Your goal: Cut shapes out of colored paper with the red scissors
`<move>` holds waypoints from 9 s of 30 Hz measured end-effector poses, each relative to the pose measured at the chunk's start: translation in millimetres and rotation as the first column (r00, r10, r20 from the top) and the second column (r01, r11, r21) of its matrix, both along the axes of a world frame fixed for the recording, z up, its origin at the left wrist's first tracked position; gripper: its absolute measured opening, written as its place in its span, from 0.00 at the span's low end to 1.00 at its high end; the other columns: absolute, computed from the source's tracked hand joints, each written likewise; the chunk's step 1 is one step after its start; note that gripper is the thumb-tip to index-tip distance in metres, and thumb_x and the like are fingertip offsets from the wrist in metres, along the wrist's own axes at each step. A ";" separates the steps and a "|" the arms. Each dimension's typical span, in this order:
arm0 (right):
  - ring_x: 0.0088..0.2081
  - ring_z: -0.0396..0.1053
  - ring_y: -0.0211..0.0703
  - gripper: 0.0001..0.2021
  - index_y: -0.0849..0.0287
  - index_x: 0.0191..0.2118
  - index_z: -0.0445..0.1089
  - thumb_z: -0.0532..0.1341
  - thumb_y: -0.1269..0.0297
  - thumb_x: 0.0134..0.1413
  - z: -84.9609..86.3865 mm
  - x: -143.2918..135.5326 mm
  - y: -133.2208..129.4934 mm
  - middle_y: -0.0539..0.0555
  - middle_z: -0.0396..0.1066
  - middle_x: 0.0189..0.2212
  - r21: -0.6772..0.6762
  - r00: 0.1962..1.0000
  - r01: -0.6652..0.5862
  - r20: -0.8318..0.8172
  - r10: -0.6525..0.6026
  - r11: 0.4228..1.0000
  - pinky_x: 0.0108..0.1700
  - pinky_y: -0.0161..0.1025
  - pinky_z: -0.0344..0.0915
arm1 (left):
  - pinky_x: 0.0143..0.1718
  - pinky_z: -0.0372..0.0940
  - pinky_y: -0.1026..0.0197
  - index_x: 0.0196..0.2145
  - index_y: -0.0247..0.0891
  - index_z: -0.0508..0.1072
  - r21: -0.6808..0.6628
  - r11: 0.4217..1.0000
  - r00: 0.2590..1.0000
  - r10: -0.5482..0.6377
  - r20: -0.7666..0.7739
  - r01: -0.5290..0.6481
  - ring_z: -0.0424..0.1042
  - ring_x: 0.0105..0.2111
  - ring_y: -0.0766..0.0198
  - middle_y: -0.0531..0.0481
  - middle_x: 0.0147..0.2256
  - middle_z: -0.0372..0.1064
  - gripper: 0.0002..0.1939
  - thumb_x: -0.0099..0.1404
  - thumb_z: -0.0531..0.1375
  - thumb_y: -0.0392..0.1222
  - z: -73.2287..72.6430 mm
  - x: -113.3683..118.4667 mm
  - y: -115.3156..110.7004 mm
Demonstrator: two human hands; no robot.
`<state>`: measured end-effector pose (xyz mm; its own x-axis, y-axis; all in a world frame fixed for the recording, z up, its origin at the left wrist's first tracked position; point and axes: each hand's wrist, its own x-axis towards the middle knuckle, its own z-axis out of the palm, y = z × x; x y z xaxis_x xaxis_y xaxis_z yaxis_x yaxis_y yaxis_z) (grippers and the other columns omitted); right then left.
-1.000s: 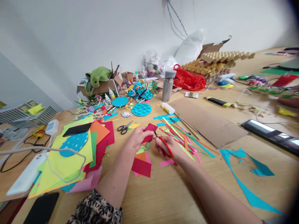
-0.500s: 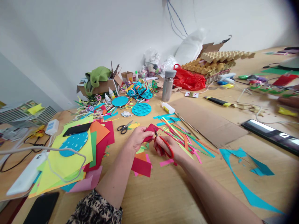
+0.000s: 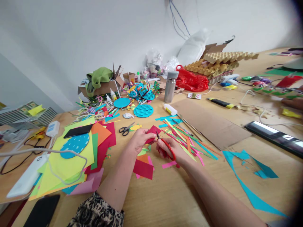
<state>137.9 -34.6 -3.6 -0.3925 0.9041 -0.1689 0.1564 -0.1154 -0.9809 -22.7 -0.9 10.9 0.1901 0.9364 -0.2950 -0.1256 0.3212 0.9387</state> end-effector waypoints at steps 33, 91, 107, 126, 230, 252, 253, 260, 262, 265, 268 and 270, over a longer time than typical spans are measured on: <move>0.13 0.53 0.32 0.27 0.57 0.22 0.63 0.61 0.35 0.48 -1.6 -0.7 0.9 0.46 0.60 0.11 -0.013 0.998 0.054 -0.010 -0.054 0.998 0.17 0.32 0.45 | 0.26 0.62 0.67 0.24 0.32 0.73 -0.045 0.999 0.999 0.022 0.041 -0.020 0.68 0.21 0.70 0.51 0.21 0.70 0.09 0.44 0.68 0.36 -2.3 -1.7 0.6; 0.14 0.55 0.32 0.28 0.59 0.20 0.63 0.60 0.34 0.46 -4.0 4.5 5.2 0.47 0.61 0.12 0.001 1.000 -0.019 0.015 0.019 1.000 0.19 0.31 0.49 | 0.25 0.61 0.69 0.23 0.29 0.75 -0.080 0.996 0.999 0.028 -0.035 -0.030 0.67 0.19 0.71 0.50 0.19 0.70 0.04 0.48 0.67 0.32 4.4 -2.7 0.8; 0.15 0.55 0.32 0.27 0.58 0.22 0.64 0.60 0.36 0.50 -4.5 5.5 4.2 0.47 0.62 0.12 -0.010 1.000 -0.019 0.015 0.019 1.000 0.19 0.32 0.49 | 0.25 0.61 0.68 0.25 0.29 0.76 -0.051 0.999 1.000 -0.004 -0.030 0.003 0.67 0.19 0.71 0.49 0.20 0.70 0.07 0.47 0.69 0.35 -1.7 -6.2 2.8; 0.17 0.56 0.33 0.29 0.59 0.23 0.64 0.58 0.33 0.50 -5.9 7.5 4.7 0.48 0.63 0.15 0.033 0.998 -0.060 0.022 0.059 0.998 0.20 0.32 0.51 | 0.24 0.59 0.68 0.24 0.30 0.75 -0.036 0.998 0.998 -0.051 -0.046 0.050 0.67 0.20 0.71 0.50 0.19 0.70 0.08 0.46 0.68 0.37 -3.5 -7.7 2.9; 0.18 0.59 0.36 0.27 0.60 0.29 0.69 0.55 0.38 0.60 -16.6 8.7 5.7 0.48 0.64 0.15 0.039 0.971 -0.109 -0.210 0.115 0.993 0.23 0.34 0.53 | 0.29 0.64 0.65 0.25 0.31 0.74 -0.053 0.994 0.984 0.106 0.145 -0.100 0.70 0.23 0.69 0.48 0.25 0.74 0.13 0.44 0.74 0.36 4.9 -5.3 2.0; 0.20 0.60 0.37 0.33 0.59 0.20 0.64 0.47 0.36 0.63 -15.1 14.9 3.9 0.51 0.64 0.17 0.139 0.964 -0.214 -0.128 0.232 0.967 0.25 0.36 0.53 | 0.25 0.58 0.65 0.24 0.32 0.77 0.054 0.998 0.997 0.038 -0.065 -0.035 0.63 0.20 0.72 0.51 0.21 0.69 0.11 0.44 0.71 0.40 4.6 -5.8 0.1; 0.20 0.60 0.37 0.33 0.58 0.19 0.64 0.47 0.35 0.62 -14.8 14.8 3.9 0.51 0.64 0.16 0.136 0.965 -0.210 -0.131 0.227 0.968 0.25 0.37 0.53 | 0.25 0.58 0.65 0.24 0.32 0.77 0.060 0.998 0.997 0.034 -0.070 -0.030 0.63 0.20 0.72 0.51 0.21 0.69 0.11 0.44 0.71 0.40 4.4 -5.8 0.1; 0.20 0.58 0.36 0.34 0.59 0.20 0.66 0.46 0.34 0.62 -11.0 16.0 3.4 0.51 0.64 0.18 0.149 0.959 -0.236 -0.126 0.255 0.960 0.25 0.37 0.51 | 0.26 0.59 0.65 0.24 0.33 0.77 0.055 0.998 0.997 0.009 -0.072 -0.005 0.64 0.20 0.71 0.50 0.21 0.69 0.10 0.45 0.70 0.41 3.1 -6.4 0.4; 0.20 0.58 0.37 0.33 0.59 0.21 0.66 0.46 0.35 0.62 -11.1 16.8 3.3 0.51 0.64 0.18 0.151 0.961 -0.226 -0.130 0.246 0.962 0.25 0.37 0.52 | 0.27 0.59 0.65 0.24 0.33 0.77 0.036 0.999 0.999 0.000 -0.053 0.002 0.64 0.20 0.71 0.50 0.21 0.69 0.10 0.45 0.70 0.41 3.6 -6.7 0.3; 0.20 0.58 0.37 0.33 0.59 0.21 0.65 0.47 0.35 0.62 -11.9 17.4 3.5 0.51 0.64 0.18 0.149 0.961 -0.219 -0.139 0.240 0.964 0.25 0.37 0.52 | 0.26 0.60 0.66 0.24 0.32 0.77 0.004 1.000 0.999 -0.017 -0.027 0.018 0.64 0.20 0.71 0.50 0.21 0.69 0.11 0.44 0.71 0.41 4.8 -7.0 -0.1; 0.21 0.60 0.37 0.32 0.59 0.22 0.65 0.48 0.35 0.61 -13.0 16.9 4.0 0.51 0.65 0.18 0.145 0.960 -0.221 -0.143 0.242 0.964 0.25 0.36 0.54 | 0.26 0.59 0.66 0.23 0.32 0.76 -0.005 1.000 1.000 -0.014 -0.017 0.014 0.64 0.19 0.72 0.51 0.21 0.68 0.12 0.44 0.72 0.40 6.0 -7.3 -0.4; 0.21 0.61 0.38 0.32 0.59 0.24 0.66 0.49 0.33 0.59 -13.5 16.4 4.2 0.51 0.65 0.17 0.121 0.962 -0.213 -0.148 0.230 0.970 0.25 0.36 0.55 | 0.26 0.60 0.66 0.23 0.32 0.75 -0.003 1.000 1.000 -0.003 -0.008 0.003 0.64 0.19 0.72 0.51 0.20 0.68 0.11 0.44 0.72 0.40 6.6 -7.5 -0.5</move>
